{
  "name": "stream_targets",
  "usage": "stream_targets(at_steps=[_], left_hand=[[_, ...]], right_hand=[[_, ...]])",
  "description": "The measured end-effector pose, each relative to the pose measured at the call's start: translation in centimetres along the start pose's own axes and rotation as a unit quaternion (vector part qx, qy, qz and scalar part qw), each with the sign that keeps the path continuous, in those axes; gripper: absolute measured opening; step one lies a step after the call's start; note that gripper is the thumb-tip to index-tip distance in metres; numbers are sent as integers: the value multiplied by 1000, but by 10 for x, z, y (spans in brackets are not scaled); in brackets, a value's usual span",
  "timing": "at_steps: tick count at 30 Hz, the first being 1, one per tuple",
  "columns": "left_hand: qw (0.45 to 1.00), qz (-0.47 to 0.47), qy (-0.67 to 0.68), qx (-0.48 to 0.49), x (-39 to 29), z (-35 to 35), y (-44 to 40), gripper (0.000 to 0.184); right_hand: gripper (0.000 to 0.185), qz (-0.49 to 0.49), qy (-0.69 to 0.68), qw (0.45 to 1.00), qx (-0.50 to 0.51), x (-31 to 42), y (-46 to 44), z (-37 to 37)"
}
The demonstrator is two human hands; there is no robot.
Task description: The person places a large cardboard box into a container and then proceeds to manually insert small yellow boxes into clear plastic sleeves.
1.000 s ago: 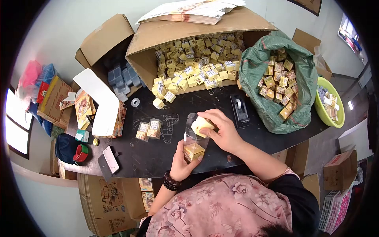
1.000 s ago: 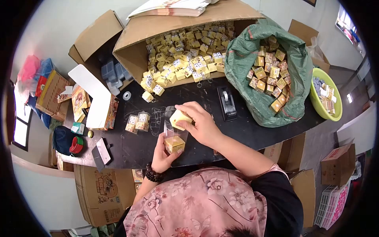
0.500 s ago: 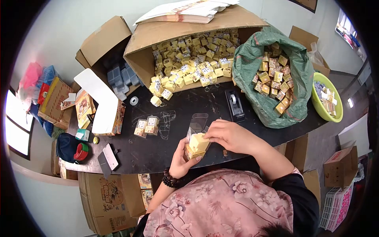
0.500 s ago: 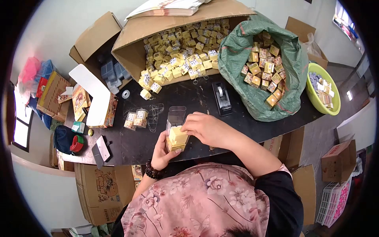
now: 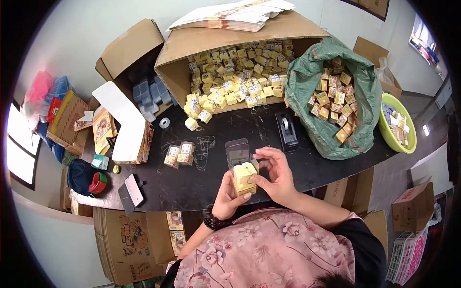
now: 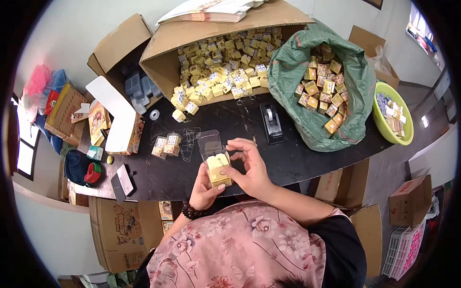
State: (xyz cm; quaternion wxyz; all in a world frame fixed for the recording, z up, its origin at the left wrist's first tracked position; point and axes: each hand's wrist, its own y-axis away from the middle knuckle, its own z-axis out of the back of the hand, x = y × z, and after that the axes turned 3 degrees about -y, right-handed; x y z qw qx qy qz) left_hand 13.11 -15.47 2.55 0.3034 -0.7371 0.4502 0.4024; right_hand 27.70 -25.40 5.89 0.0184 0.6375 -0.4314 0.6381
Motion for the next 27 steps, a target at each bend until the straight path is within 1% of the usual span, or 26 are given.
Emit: stream_targets(at_steps=[1, 2, 3, 4, 5, 7, 8, 10, 11, 13, 14, 16, 17, 19, 20, 22, 23, 25, 26, 27], left_hand=[[999, -4, 35, 7, 0, -4, 0, 65], [992, 30, 121, 22, -2, -5, -1, 60], [976, 63, 206, 37, -5, -6, -2, 58], [978, 96, 182, 20, -8, -7, -2, 62], [978, 96, 185, 16, -8, -4, -3, 62], [971, 167, 169, 38, -9, 4, -6, 61], [970, 166, 172, 35, -10, 6, -8, 61], [966, 189, 156, 78, -13, 9, -10, 59], [966, 189, 157, 77, -14, 10, -11, 59], [968, 207, 124, 67, -17, 11, -13, 56], [968, 207, 125, 67, -17, 10, -11, 56], [960, 227, 160, 25, -18, 8, -8, 56], [960, 228, 160, 25, -20, 7, -10, 56], [966, 196, 168, 27, -24, 5, -14, 52], [966, 196, 169, 26, -24, 7, -15, 52], [981, 177, 57, 60, -23, 14, -16, 54], [981, 178, 57, 60, -21, 14, -17, 54], [982, 191, -8, 14, -15, 10, -20, 56], [981, 192, -8, 15, -12, 11, -21, 56], [984, 171, -55, 14, -8, 11, -22, 53]], right_hand=[[39, -75, -37, 996, 41, -2, 2, 3], [38, -150, -74, 983, 81, -5, 4, 7], [37, -106, 48, 974, 195, -7, -3, 19], [37, -108, 48, 973, 197, -8, -5, 20], [35, -73, 75, 973, 207, -8, -7, 20], [31, -21, 112, 969, 218, -8, -12, 20], [31, -23, 111, 969, 221, -8, -14, 21], [27, -157, 26, 949, 271, -6, -15, 22], [27, -159, 26, 949, 271, -8, -16, 23], [28, -146, 67, 928, 337, -14, -17, 27], [28, -146, 66, 928, 337, -16, -17, 27], [22, -54, 77, 954, 285, -19, -18, 26], [22, -54, 78, 954, 284, -21, -16, 24], [16, -109, -26, 967, 230, -23, -9, 20], [16, -111, -26, 966, 231, -23, -9, 19], [13, -152, -69, 970, 179, -22, -8, 18], [13, -152, -69, 970, 180, -19, -12, 20], [10, -135, 55, 952, 269, -12, -21, 25], [10, -136, 55, 952, 267, -12, -19, 24], [8, -170, 48, 955, 240, -14, -17, 21]])
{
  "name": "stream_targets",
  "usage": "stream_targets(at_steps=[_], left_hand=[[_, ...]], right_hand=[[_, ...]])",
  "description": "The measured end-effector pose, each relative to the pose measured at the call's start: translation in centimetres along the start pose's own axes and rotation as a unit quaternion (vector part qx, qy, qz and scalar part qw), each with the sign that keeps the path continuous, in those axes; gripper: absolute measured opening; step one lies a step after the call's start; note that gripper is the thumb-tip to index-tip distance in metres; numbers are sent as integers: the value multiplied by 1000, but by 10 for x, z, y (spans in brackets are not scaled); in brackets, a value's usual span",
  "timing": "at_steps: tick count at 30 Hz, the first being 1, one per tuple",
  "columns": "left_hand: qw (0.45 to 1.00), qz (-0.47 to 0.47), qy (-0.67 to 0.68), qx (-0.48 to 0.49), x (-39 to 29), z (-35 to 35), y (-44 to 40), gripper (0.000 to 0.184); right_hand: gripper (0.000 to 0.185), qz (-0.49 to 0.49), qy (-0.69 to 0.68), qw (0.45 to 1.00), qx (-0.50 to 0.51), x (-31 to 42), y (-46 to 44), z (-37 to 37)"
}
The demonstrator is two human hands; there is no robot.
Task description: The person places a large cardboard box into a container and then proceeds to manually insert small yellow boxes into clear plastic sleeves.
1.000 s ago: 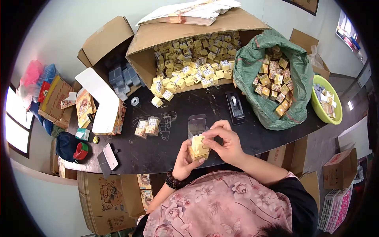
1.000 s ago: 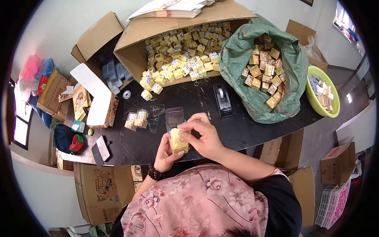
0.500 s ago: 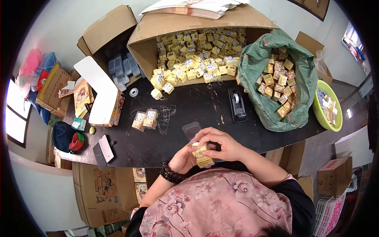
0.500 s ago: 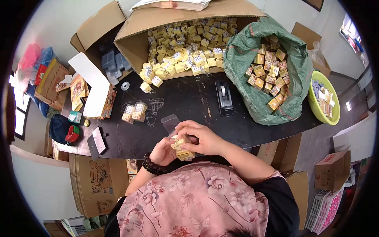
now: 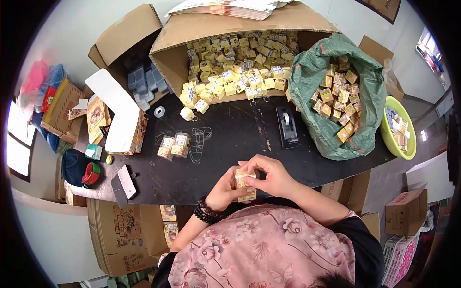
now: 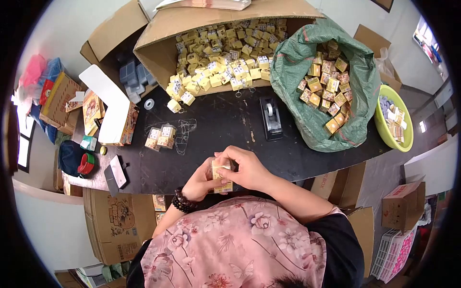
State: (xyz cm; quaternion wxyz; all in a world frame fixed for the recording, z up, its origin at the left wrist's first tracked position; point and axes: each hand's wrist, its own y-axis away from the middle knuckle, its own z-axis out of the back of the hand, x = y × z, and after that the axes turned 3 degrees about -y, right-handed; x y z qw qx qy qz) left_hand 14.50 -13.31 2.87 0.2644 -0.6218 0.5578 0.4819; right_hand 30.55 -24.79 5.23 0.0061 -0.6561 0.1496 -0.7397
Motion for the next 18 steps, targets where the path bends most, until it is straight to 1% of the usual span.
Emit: stream_targets(at_steps=[1, 2, 4, 8, 10, 11, 12, 13, 14, 15, 16, 17, 18], left_hand=[[999, -20, -46, -11, 2, 0, -1, 51], [999, -19, -47, -10, 1, 0, -1, 51], [997, 4, -83, -6, -3, 1, 0, 49], [997, 23, -75, 20, 1, 6, -3, 50], [998, 3, -45, 42, 1, 3, -3, 44], [998, 4, -45, 44, -2, 0, -3, 44], [996, 33, 74, 37, -11, -8, -2, 41], [979, 62, 191, 31, -15, -13, -4, 40], [979, 64, 190, 36, -12, -15, -9, 40], [985, 70, 159, 9, -6, -16, -17, 42], [989, 77, 125, -16, 0, -15, -26, 44], [987, 88, 136, 13, 12, -6, -39, 45], [991, 83, 107, 23, 14, -5, -51, 46]], right_hand=[[7, -32, -21, 999, -24, -2, 0, -2], [7, -32, -21, 999, -25, -6, 0, -2], [8, -57, -178, 982, -36, -16, 2, 1], [9, -69, -211, 975, -31, -22, 5, 10], [12, -34, -71, 997, 2, -17, 8, 16], [12, -34, -71, 997, 0, -15, 9, 15], [14, 18, -12, 1000, -3, -13, 12, 14], [17, 71, 47, 996, -7, -12, 15, 14], [18, 91, 106, 990, 7, -12, 18, 17], [18, 90, 110, 990, 1, -14, 20, 22], [18, 106, 158, 980, -51, -16, 24, 30], [18, 121, 206, 965, -105, -20, 29, 39], [17, 83, 254, 932, -245, -32, 30, 53]])
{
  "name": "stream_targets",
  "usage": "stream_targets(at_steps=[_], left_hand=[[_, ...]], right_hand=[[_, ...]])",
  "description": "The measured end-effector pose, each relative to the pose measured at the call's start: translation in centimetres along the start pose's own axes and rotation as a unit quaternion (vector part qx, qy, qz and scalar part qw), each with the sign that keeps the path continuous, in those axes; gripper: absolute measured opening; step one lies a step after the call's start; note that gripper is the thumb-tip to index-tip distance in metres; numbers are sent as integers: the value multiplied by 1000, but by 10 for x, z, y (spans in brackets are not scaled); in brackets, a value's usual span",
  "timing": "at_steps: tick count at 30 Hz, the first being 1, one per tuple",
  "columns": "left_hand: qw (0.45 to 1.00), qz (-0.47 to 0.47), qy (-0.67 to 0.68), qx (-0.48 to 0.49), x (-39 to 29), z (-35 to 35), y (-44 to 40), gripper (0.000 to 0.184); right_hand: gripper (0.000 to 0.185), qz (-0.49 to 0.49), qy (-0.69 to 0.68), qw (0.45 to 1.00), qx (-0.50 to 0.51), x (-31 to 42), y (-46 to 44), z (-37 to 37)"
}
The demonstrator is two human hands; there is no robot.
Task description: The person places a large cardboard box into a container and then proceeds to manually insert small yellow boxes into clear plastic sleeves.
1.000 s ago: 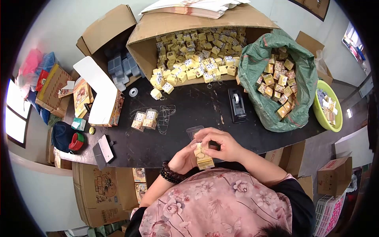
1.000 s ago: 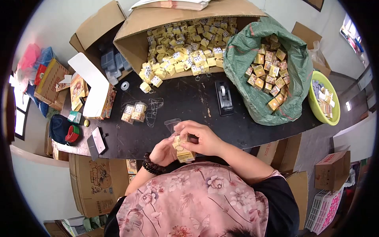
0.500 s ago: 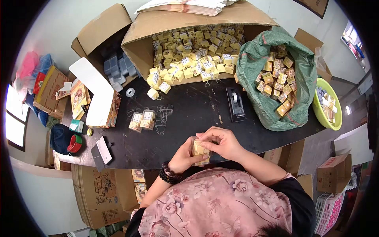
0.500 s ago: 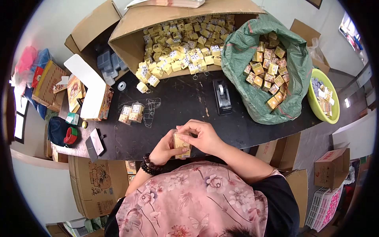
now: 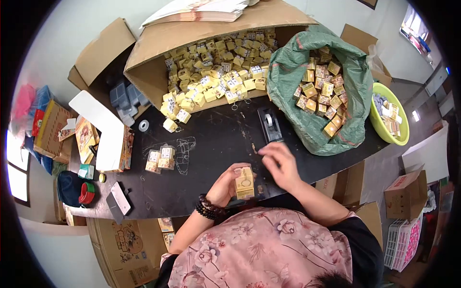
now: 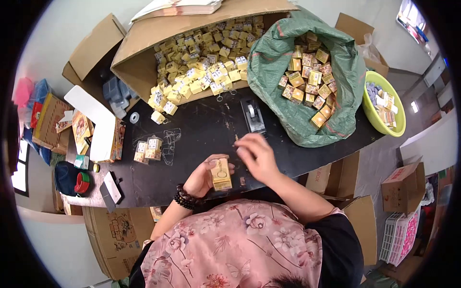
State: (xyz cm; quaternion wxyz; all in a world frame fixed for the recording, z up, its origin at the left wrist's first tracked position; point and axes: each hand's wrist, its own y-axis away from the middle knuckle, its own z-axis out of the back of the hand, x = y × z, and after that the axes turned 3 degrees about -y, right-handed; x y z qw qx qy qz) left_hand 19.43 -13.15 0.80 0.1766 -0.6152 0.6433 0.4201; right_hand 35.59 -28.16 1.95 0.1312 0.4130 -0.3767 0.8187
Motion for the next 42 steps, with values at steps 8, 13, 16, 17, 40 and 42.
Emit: stream_targets(at_steps=[8, 13, 16, 17, 40, 42], left_hand=[[979, 79, -176, 63, 14, 9, -130, 62], [983, 113, -130, 63, 5, -2, -128, 64], [980, 137, -126, 72, 2, -5, -125, 65], [982, 130, -121, 67, 3, -6, -125, 65], [993, -13, 103, 59, 8, -11, -9, 58], [994, 1, 76, 75, 13, 8, 8, 60]], right_hand=[[14, -511, -303, 805, 15, -119, -24, 36], [10, -501, -437, 744, -64, -99, -12, 42], [8, -466, -292, 834, -29, -98, 7, 28], [9, -461, -276, 842, -42, -112, 19, 17], [31, -200, -99, 974, 45, -24, 21, -25], [37, -181, -80, 978, 58, -14, 19, -35]])
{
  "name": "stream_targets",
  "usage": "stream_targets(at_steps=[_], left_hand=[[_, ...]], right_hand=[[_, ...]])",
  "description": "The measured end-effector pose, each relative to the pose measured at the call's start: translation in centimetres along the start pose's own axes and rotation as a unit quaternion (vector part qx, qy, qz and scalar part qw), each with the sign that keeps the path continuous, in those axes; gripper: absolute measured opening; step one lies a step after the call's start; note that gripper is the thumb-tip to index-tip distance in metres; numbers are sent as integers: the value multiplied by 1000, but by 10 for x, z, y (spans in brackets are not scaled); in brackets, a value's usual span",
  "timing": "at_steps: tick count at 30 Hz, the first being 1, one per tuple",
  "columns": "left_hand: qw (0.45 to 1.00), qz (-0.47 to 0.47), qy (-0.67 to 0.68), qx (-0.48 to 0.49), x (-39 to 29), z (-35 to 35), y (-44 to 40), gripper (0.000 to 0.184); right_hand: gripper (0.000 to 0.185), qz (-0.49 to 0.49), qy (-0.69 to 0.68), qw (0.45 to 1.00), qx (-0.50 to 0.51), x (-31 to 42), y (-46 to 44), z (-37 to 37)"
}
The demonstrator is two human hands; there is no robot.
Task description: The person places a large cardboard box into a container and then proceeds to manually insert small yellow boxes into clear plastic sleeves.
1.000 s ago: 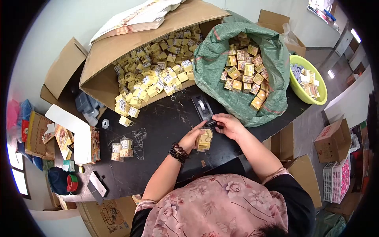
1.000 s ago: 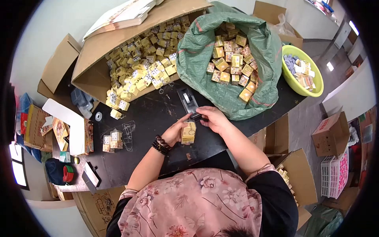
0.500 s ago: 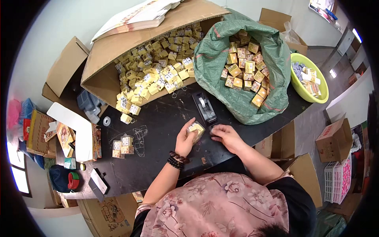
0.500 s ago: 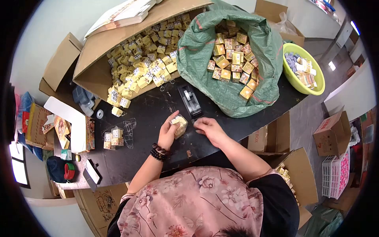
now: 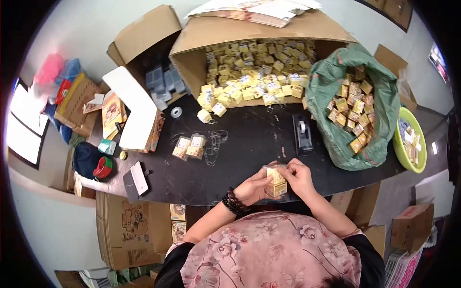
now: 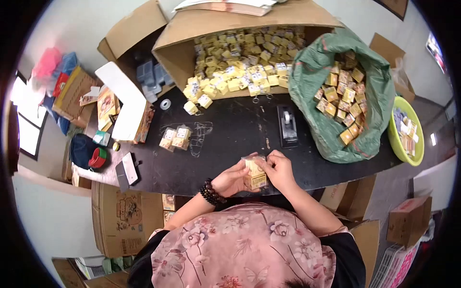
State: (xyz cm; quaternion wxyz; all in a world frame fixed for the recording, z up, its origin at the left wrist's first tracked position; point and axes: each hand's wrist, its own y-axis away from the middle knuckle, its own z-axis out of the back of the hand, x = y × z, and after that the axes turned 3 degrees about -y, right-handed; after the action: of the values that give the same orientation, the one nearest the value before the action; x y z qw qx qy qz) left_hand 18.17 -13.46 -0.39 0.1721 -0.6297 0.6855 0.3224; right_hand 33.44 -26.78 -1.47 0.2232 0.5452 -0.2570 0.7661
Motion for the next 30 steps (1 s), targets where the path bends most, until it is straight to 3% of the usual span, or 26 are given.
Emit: stream_targets(at_steps=[1, 2, 3, 4, 5, 6, 7, 9, 10, 12, 13, 16, 18, 19, 22, 25, 27, 28, 29, 30], left_hand=[[1000, 8, -30, 2, 0, 10, 10, 61], [993, 11, -96, -61, -1, 20, 20, 57], [945, -58, -279, -161, 2, 45, 24, 58], [848, -121, -448, -255, -8, 52, 29, 60], [724, -144, -533, -414, -18, 58, 34, 64], [495, -200, -684, -496, -35, 57, 41, 67], [416, -218, -706, -530, -46, 71, 40, 62], [336, -116, -728, -587, -54, 106, 32, 63], [377, -115, -713, -580, -59, 115, 31, 70], [308, -170, -739, -575, -69, 121, 33, 80], [331, -168, -731, -572, -80, 127, 38, 89], [310, -85, -726, -608, -115, 153, 61, 100], [372, 18, -695, -615, -127, 175, 68, 105], [366, 38, -690, -623, -129, 173, 62, 102], [449, 43, -624, -637, -126, 164, 35, 89], [392, 87, -701, -590, -121, 155, 27, 88], [393, -47, -710, -582, -160, 165, 26, 85], [354, -120, -713, -593, -187, 204, 18, 81], [410, -212, -640, -614, -229, 239, 7, 79], [487, -247, -539, -642, -276, 283, -3, 86]], right_hand=[[36, 30, 36, 999, 27, 2, -1, -6], [35, 61, 73, 994, 50, 3, -2, -12], [32, 30, 117, 988, 92, 2, -1, -17], [31, 37, 115, 988, 96, -2, 0, -25], [30, 42, 113, 988, 100, -9, 3, -32], [26, 30, 110, 988, 100, -16, 3, -36], [26, 39, 109, 988, 105, -24, 0, -41], [22, 132, 190, 972, 39, -36, -8, -47], [19, 125, 198, 971, 44, -39, -11, -47], [18, 143, 210, 967, 33, -48, -16, -48], [17, 149, 224, 963, 23, -53, -17, -48], [13, 143, 233, 962, 27, -58, -17, -48], [13, 143, 247, 958, 37, -47, -17, -51], [12, 138, 261, 954, 45, -44, -19, -52], [11, 136, 282, 947, 68, -44, -21, -52], [12, 138, 279, 947, 80, -55, -24, -50], [12, 151, 298, 939, 81, -64, -25, -49], [13, 156, 315, 933, 84, -66, -24, -49], [13, 156, 318, 931, 85, -66, -25, -48], [13, 149, 324, 929, 96, -64, -27, -48]])
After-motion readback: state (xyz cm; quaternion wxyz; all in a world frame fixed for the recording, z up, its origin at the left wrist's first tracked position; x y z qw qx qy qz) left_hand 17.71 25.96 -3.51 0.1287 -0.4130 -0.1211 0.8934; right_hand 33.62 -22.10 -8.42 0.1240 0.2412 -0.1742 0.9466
